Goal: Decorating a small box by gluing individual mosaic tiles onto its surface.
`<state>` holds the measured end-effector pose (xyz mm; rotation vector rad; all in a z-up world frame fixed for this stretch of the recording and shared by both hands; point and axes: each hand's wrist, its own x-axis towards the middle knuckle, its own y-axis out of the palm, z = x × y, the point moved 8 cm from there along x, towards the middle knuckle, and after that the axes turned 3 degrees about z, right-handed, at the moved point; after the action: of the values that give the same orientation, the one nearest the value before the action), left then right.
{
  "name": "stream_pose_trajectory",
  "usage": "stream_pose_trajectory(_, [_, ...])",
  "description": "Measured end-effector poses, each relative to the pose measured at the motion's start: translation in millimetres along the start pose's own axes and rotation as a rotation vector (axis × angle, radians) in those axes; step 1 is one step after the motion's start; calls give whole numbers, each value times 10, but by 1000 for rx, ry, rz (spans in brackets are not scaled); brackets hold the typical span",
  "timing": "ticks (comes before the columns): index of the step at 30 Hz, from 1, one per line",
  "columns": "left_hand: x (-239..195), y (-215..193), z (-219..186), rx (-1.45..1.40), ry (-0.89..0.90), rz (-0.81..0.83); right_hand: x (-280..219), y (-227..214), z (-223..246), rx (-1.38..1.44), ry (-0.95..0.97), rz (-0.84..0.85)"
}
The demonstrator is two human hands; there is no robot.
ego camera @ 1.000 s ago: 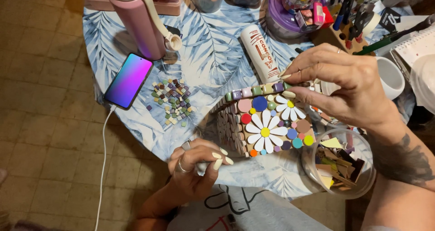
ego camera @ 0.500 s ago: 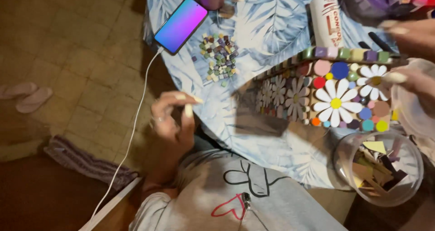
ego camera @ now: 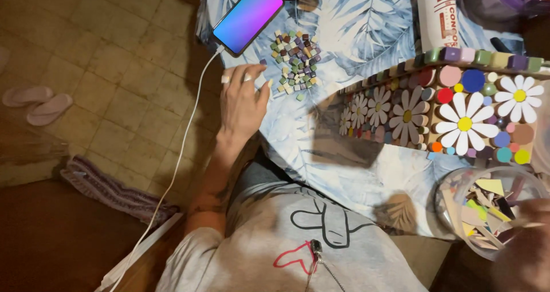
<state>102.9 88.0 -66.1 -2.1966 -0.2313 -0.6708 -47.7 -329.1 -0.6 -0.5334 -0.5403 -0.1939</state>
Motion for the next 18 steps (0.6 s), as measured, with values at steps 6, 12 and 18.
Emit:
stream_pose_trajectory(6, [191,254,91,230,18,-9,-413,662,-97,288,155,-96])
stream_pose_trajectory(12, [313,408,76,217,74,26,-454,980,-71,376,385,-19])
stream_pose_trajectory(18, [393,462,47,358,79,64,-358,1116,14,533,439,65])
